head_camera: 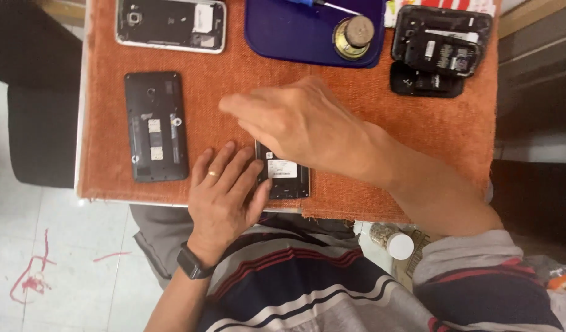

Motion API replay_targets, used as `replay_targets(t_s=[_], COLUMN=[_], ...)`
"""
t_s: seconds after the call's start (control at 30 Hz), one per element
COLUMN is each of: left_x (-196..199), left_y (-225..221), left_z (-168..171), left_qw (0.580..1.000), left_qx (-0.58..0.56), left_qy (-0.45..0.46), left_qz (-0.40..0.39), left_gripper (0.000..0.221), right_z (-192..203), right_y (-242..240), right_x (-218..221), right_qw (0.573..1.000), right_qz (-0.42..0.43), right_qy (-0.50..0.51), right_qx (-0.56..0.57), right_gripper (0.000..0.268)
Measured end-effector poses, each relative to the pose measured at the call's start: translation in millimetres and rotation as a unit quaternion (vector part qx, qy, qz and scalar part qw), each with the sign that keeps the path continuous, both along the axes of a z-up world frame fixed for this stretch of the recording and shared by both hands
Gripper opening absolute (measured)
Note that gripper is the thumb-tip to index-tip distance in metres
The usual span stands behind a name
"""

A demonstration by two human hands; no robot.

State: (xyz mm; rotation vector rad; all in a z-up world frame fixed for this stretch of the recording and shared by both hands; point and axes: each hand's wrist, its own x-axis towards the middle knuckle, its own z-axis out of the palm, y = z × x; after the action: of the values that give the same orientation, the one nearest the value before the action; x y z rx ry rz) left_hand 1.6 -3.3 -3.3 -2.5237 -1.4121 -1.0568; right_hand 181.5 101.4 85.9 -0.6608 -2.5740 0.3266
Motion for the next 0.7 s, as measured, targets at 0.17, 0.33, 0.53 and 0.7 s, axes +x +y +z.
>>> replay_targets(t_s=[0.17,0.33,0.53,0.7], left_x=[-0.2,0.3,-0.2,-0.5], left_y=[-0.5,-0.8,-0.4,-0.2], left_z=[-1.1,-1.2,-3.3,-1.9], left_qw=[1.0,1.0,1.0,1.0], left_qx=[-0.003,-0.002,0.0,-0.007], left_qy=[-0.001,0.002,0.0,-0.002], left_qz=[0.008,0.005,0.009,0.01], left_gripper=[0.021,0.021,0.022,0.022], right_z=[-1.4,-3.5,1.5,1.2], right_y=[-0.5,1.0,-4.1,1.3], right_x=[1.8,-0.6,-1.4,1.2], right_qw=[0.995,0.999,0.999,1.0], right_qz=[0.077,0.012,0.034,-0.013], right_qy=[0.027,0.026,0.007,0.016], right_qx=[-0.063,0.017,-0.028,0.009], right_gripper=[0.047,0.021,0.036,0.027])
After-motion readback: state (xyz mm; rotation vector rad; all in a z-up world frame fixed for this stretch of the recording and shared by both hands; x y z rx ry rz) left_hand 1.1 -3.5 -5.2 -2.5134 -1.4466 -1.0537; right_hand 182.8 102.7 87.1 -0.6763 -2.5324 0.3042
